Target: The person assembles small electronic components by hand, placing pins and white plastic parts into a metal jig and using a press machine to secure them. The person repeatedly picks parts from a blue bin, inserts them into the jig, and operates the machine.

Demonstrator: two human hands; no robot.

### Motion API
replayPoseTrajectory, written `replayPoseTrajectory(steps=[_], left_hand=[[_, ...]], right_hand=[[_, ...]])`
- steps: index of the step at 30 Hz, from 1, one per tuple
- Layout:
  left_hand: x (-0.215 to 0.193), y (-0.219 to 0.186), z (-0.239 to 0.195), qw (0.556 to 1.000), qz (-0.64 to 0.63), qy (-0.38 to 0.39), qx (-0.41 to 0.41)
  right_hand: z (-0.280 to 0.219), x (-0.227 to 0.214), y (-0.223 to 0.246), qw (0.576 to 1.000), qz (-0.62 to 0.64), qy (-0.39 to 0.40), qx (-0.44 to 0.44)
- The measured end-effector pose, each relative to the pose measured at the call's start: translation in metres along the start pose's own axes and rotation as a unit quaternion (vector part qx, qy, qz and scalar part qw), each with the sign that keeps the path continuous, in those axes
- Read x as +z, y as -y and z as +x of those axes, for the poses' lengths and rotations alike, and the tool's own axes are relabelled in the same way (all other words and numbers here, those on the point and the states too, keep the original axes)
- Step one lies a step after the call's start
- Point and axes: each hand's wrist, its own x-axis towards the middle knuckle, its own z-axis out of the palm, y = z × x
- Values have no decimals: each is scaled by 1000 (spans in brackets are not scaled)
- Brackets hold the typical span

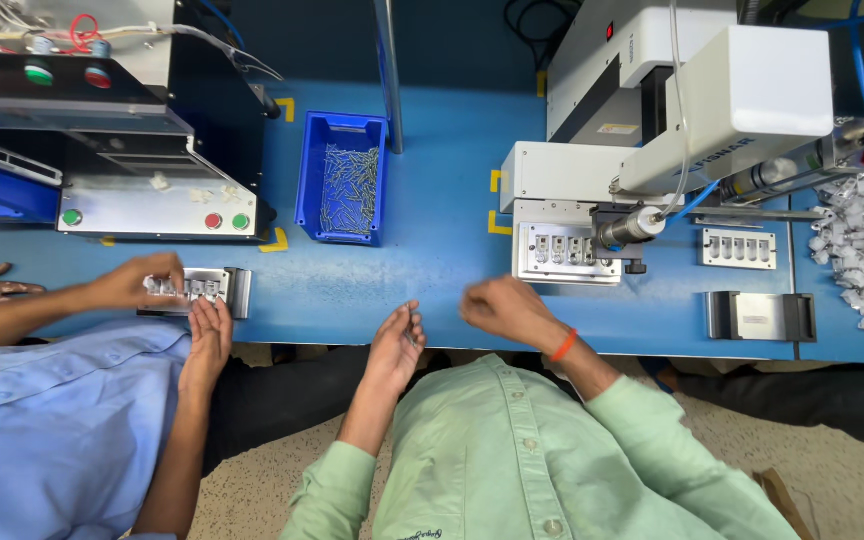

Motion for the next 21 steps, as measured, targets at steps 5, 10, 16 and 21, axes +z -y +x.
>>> replayPoseTrajectory(steps=[5,10,16,21], left_hand=[[-13,14,-13,1000,9,18,-18],[18,23,-28,996,63,53,-22],[71,34,-35,943,292,160,16],[111,53,-32,833,476,249,134]], right_hand=[[27,-18,42,946,243,-200,-81],[-5,-12,34,964,214,-131,-86],[-52,9,-5,954,233,-178,-62],[-91,2,-40,941,246,-233,-24]])
